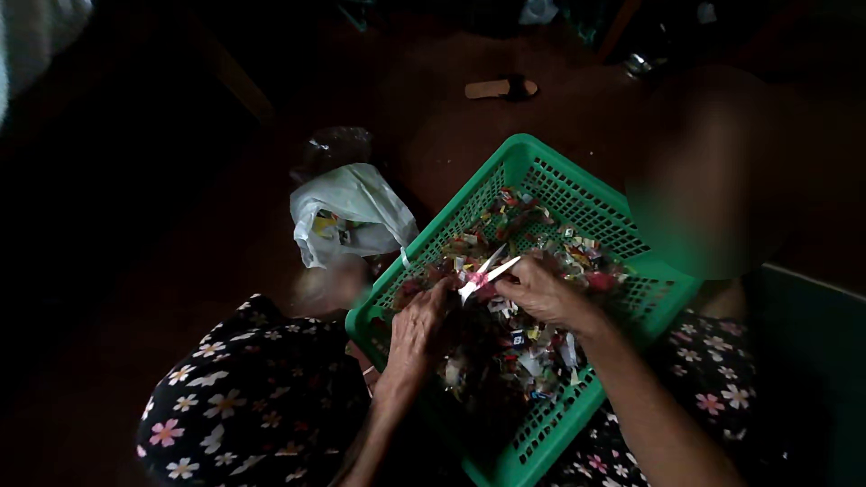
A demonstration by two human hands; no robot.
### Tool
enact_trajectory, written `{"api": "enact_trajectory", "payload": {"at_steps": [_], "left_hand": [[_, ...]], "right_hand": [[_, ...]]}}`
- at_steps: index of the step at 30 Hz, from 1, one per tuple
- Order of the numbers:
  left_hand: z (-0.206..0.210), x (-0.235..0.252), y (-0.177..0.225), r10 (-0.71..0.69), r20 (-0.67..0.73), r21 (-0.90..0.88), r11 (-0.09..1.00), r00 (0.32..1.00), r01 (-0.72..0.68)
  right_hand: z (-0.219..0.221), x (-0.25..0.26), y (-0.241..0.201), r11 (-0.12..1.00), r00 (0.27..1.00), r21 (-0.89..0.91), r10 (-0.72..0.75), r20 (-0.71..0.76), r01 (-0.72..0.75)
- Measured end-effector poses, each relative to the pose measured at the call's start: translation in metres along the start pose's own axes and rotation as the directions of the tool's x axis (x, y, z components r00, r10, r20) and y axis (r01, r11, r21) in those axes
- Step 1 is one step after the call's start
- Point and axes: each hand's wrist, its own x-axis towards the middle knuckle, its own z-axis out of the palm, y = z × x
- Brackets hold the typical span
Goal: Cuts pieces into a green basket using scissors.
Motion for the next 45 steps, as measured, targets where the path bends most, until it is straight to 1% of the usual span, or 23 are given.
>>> {"api": "enact_trajectory", "payload": {"at_steps": [3, 6, 8, 9, 11, 12, 13, 15, 16, 17, 18, 20, 22, 23, 24, 26, 28, 30, 34, 37, 39, 43, 45], "left_hand": [[0.005, 0.000, 0.001, -0.035, -0.042, 0.018, 0.999, 0.998, 0.036], [0.003, -0.004, -0.004, -0.066, -0.076, -0.020, 0.998, 0.995, 0.064], [-0.010, -0.007, -0.006, -0.111, -0.005, -0.075, 0.991, 0.994, 0.110], [-0.019, -0.010, -0.010, -0.115, 0.058, -0.100, 0.988, 0.992, 0.120], [-0.038, -0.019, -0.020, -0.068, 0.190, -0.145, 0.985, 0.980, 0.096], [-0.045, -0.024, -0.024, -0.037, 0.204, -0.180, 0.981, 0.978, 0.074], [-0.050, -0.028, -0.028, -0.007, 0.181, -0.235, 0.971, 0.983, 0.050], [-0.054, -0.032, -0.029, 0.036, 0.064, -0.397, 0.918, 0.997, -0.007], [-0.055, -0.031, -0.028, 0.047, 0.009, -0.468, 0.883, 0.999, -0.037], [-0.056, -0.031, -0.027, 0.034, -0.029, -0.488, 0.871, 0.999, -0.044], [-0.056, -0.030, -0.027, 0.013, -0.040, -0.471, 0.882, 0.999, -0.030], [-0.054, -0.031, -0.031, -0.040, -0.028, -0.347, 0.938, 0.999, 0.028], [-0.049, -0.030, -0.031, -0.080, -0.008, -0.220, 0.973, 0.997, 0.077], [-0.046, -0.029, -0.027, -0.097, 0.011, -0.168, 0.981, 0.995, 0.098], [-0.042, -0.026, -0.021, -0.106, 0.024, -0.125, 0.986, 0.994, 0.108], [-0.032, -0.021, -0.014, -0.089, 0.039, -0.080, 0.993, 0.995, 0.092], [-0.021, -0.018, -0.013, -0.042, 0.066, -0.107, 0.993, 0.997, 0.049], [-0.016, -0.016, -0.012, -0.029, 0.090, -0.137, 0.990, 0.995, 0.042], [-0.009, -0.010, -0.008, -0.035, 0.079, -0.069, 0.997, 0.996, 0.040], [0.000, -0.006, -0.003, 0.001, 0.026, -0.059, 0.998, 1.000, 0.001], [0.003, -0.006, -0.002, 0.023, -0.036, -0.025, 0.999, 0.999, -0.024], [0.009, -0.009, -0.003, 0.032, -0.099, 0.037, 0.999, 0.995, -0.028], [0.008, -0.011, -0.003, 0.019, -0.065, 0.025, 1.000, 0.998, -0.018]], "right_hand": [[-0.003, -0.001, -0.002, 0.999, 1.000, -0.033, -0.005, -0.026, 0.004], [-0.010, -0.002, 0.002, 0.988, 0.990, -0.149, -0.045, -0.133, 0.025], [-0.015, -0.005, 0.003, 0.953, 0.956, -0.302, -0.103, -0.275, 0.016], [-0.017, -0.006, 0.003, 0.906, 0.922, -0.423, -0.154, -0.356, -0.012], [-0.020, -0.009, 0.006, 0.757, 0.864, -0.648, -0.268, -0.425, -0.084], [-0.018, -0.009, 0.007, 0.691, 0.854, -0.718, -0.324, -0.406, -0.080], [-0.010, -0.006, 0.007, 0.640, 0.855, -0.768, -0.382, -0.350, -0.029], [0.020, 0.003, 0.010, 0.553, 0.843, -0.814, -0.514, -0.161, 0.181], [0.041, 0.007, 0.012, 0.523, 0.833, -0.803, -0.550, -0.062, 0.286], [0.059, 0.008, 0.015, 0.509, 0.840, -0.784, -0.542, 0.031, 0.357], [0.071, 0.007, 0.017, 0.524, 0.874, -0.763, -0.474, 0.108, 0.378], [0.067, 0.003, 0.011, 0.615, 0.965, -0.747, -0.208, 0.156, 0.254], [0.044, 0.000, 0.007, 0.678, 0.999, -0.734, -0.042, 0.031, 0.051], [0.030, -0.002, 0.007, 0.708, 0.998, -0.705, 0.003, -0.059, -0.044], [0.018, -0.003, 0.009, 0.743, 0.989, -0.660, 0.016, -0.147, -0.111], [-0.003, 0.001, 0.015, 0.836, 0.963, -0.539, -0.051, -0.266, -0.105], [-0.013, 0.002, 0.013, 0.921, 0.959, -0.388, -0.065, -0.276, -0.049], [-0.014, 0.002, 0.011, 0.963, 0.969, -0.269, -0.082, -0.231, 0.017], [-0.006, 0.002, 0.009, 0.989, 0.988, -0.114, -0.110, -0.109, 0.098], [-0.003, 0.002, 0.005, 0.997, 0.995, -0.005, -0.076, -0.066, 0.076], [-0.003, 0.002, 0.007, 0.996, 0.996, 0.059, -0.055, -0.076, 0.059], [-0.005, 0.000, 0.003, 1.000, 0.992, 0.026, -0.007, -0.126, 0.010], [-0.005, 0.000, 0.001, 1.000, 0.990, 0.008, 0.002, -0.142, -0.001]]}}
